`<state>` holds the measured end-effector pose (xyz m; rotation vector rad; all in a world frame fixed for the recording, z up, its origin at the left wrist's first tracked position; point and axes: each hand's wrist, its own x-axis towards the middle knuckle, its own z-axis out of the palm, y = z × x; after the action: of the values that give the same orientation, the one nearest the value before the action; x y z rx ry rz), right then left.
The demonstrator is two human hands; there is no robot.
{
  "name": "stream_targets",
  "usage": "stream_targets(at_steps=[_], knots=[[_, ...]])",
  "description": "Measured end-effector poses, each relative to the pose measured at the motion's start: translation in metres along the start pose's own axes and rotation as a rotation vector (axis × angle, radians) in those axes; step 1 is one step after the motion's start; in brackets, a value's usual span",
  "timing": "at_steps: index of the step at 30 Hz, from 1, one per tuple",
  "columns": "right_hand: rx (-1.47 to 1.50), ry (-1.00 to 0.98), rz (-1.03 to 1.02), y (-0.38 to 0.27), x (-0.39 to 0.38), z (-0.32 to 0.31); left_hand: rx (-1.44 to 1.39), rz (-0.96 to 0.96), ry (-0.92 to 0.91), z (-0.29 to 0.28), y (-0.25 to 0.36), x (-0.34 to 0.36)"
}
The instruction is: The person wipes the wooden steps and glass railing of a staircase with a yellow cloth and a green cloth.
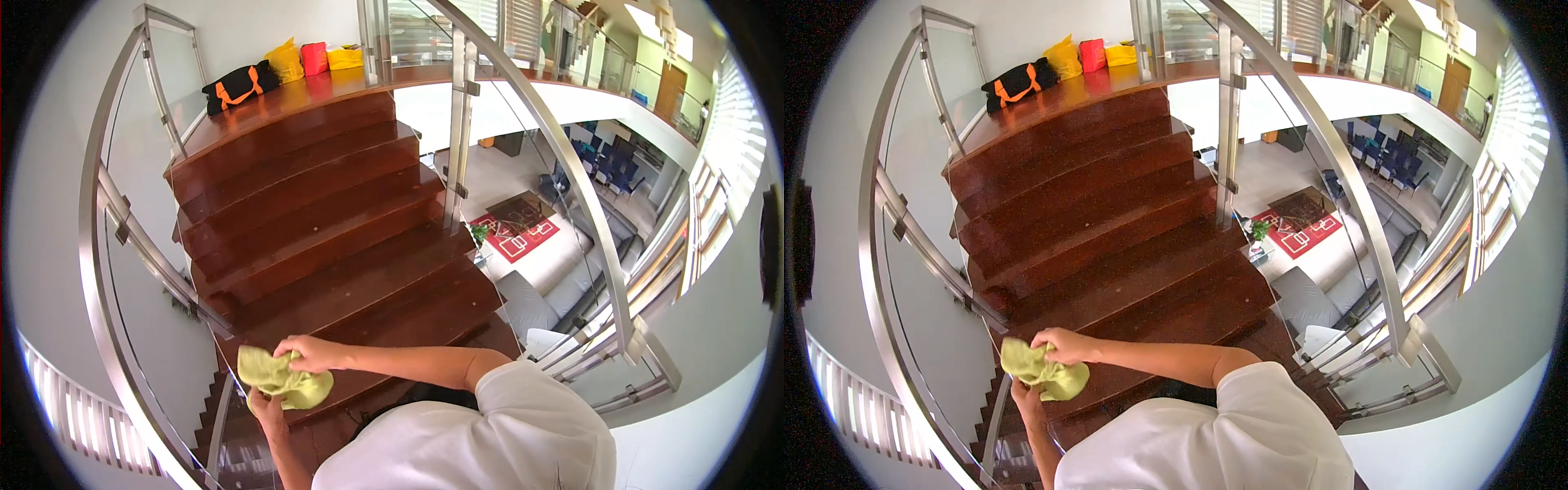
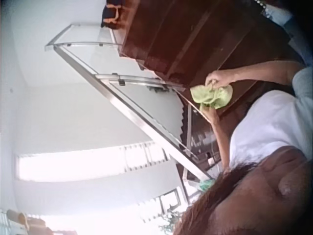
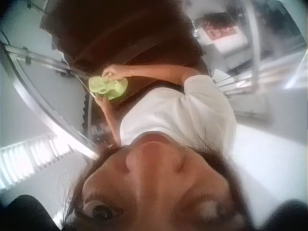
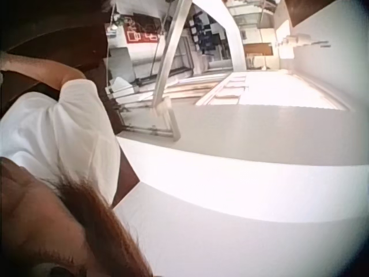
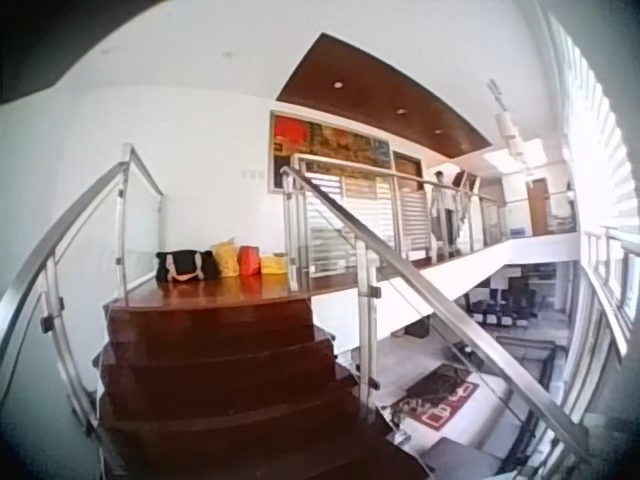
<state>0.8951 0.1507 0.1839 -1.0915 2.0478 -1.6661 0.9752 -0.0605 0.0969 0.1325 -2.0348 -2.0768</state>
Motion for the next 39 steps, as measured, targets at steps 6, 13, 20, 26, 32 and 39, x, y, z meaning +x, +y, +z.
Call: stream_targets(at_steps=[6, 13, 20, 26, 32, 39], knots=[[-0.274, 0.097, 0.086, 0.013, -0.018, -0.009, 0.895, 0.388, 0.08, -0.019, -0.011, -0.011], [-0.404, 0.338, 0.246, 0.03, -0.016, -0.073, -0.507, -0.37, -0.204, 0.062, 0.077, 0.025], [-0.056, 0.238, 0.319, 0.008, -0.021, -0.053, -0.797, -0.491, -0.2, 0.071, 0.1, 0.053], [-0.177, 0.508, 0.033, -0.003, -0.039, -0.03, -0.943, -0.436, -0.201, 0.079, 0.095, 0.057], [-0.503, 0.287, 0.025, -0.018, -0.031, -0.029, -0.782, -0.398, -0.254, 0.095, 0.099, 0.051], [0.578, 0.344, 0.32, 0.003, -0.018, -0.047, -0.264, -0.318, -0.29, 0.099, 0.092, 0.035]])
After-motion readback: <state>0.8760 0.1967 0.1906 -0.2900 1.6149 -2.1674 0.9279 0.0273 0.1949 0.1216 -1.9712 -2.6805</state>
